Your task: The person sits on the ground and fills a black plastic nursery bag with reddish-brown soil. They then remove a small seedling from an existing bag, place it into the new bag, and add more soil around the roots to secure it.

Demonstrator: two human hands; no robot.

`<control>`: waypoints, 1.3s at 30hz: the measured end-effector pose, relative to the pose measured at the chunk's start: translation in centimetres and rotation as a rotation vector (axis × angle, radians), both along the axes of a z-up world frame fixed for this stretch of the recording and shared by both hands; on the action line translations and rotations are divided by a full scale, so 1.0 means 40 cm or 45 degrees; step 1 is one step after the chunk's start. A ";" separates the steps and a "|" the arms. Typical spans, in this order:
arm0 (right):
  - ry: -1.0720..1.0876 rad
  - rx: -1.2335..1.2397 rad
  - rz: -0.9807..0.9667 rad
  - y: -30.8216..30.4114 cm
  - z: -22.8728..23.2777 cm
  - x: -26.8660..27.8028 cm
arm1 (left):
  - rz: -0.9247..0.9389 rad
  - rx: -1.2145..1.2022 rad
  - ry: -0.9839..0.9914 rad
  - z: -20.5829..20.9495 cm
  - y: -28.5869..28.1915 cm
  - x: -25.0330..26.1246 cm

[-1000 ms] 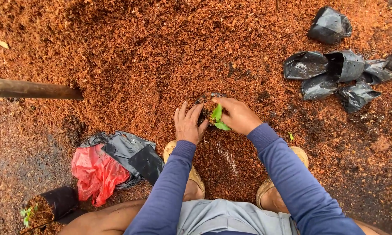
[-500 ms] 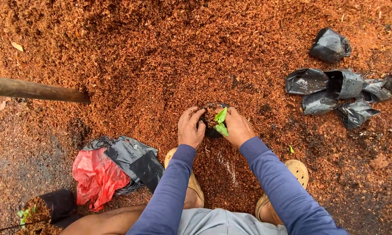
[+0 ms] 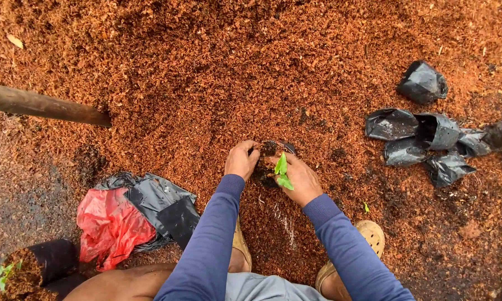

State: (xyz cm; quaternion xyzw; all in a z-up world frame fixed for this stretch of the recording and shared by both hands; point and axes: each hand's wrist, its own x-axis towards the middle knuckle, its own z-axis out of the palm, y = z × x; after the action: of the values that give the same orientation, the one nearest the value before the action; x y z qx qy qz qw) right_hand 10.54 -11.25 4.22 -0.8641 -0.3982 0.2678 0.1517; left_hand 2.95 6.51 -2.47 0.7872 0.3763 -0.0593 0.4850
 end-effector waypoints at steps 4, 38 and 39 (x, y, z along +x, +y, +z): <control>-0.139 -0.082 0.069 -0.005 -0.127 0.005 | -0.038 0.072 0.012 0.009 -0.001 0.000; 0.206 -0.390 -0.141 0.128 0.030 0.174 | -0.033 -0.015 -0.148 0.078 -0.002 -0.005; 0.249 -0.396 -0.125 0.123 0.060 0.185 | -0.007 -0.027 -0.142 0.077 0.004 -0.009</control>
State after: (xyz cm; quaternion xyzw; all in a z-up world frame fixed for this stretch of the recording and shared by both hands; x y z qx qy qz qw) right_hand 17.93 -6.34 6.61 -0.8654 -0.2928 0.4012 0.0670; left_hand 2.59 6.66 0.63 0.7851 0.3458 -0.0204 0.5134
